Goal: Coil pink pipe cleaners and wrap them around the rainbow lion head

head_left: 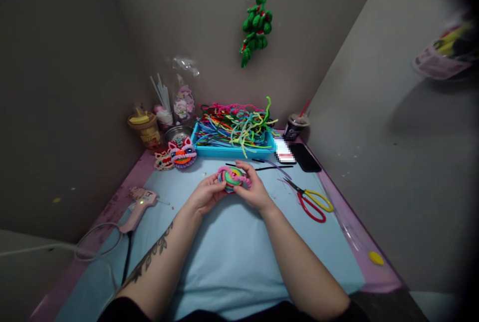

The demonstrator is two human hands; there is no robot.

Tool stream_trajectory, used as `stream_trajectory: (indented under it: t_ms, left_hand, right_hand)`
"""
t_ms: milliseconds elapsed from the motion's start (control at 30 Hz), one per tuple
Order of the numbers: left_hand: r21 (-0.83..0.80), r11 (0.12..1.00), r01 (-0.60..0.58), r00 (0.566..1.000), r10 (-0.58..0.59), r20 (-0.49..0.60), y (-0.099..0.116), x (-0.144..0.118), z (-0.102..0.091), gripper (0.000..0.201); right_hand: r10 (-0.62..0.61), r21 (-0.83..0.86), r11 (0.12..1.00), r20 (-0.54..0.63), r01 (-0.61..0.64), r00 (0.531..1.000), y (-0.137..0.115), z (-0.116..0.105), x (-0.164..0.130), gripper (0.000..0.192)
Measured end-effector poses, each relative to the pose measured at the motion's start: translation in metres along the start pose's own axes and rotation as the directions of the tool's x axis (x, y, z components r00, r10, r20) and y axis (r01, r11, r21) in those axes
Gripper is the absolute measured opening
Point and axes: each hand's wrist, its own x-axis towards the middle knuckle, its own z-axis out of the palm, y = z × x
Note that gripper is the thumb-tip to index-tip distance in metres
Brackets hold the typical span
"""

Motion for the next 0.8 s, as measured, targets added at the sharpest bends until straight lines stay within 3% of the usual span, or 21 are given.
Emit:
stream_trajectory:
  t_ms: [100, 200, 500, 800]
  left_hand:
    - [-0.040, 0.996, -0.076, 0.992, 0.072, -0.102, -0.004, 0.003, 0.002, 0.044]
    - [-0.037, 0.991, -0.127, 0.984, 0.121, -0.130, -0.005, 0.004, 0.003, 0.044]
    - [-0.111, 0.986, -0.123, 0.988, 0.111, -0.107, -0.009, 0.003, 0.010, 0.035]
    - [-0.199, 0.974, -0.108, 0.984, 0.076, -0.161, -0.011, 0.009, -0.001, 0.025]
  right_hand:
    - [0.088, 0.054, 0.995, -0.127, -0.082, 0.988, 0.012, 0.000, 0.004, 0.049]
    - [0.161, 0.134, 0.981, -0.150, -0.141, 0.975, 0.020, 0.000, 0.007, 0.045]
    - [0.116, 0.065, 0.992, -0.123, -0.109, 0.986, 0.021, 0.002, 0.006, 0.044]
    - [0.126, 0.031, 0.992, -0.268, -0.122, 0.955, 0.022, 0.001, 0.006, 0.028]
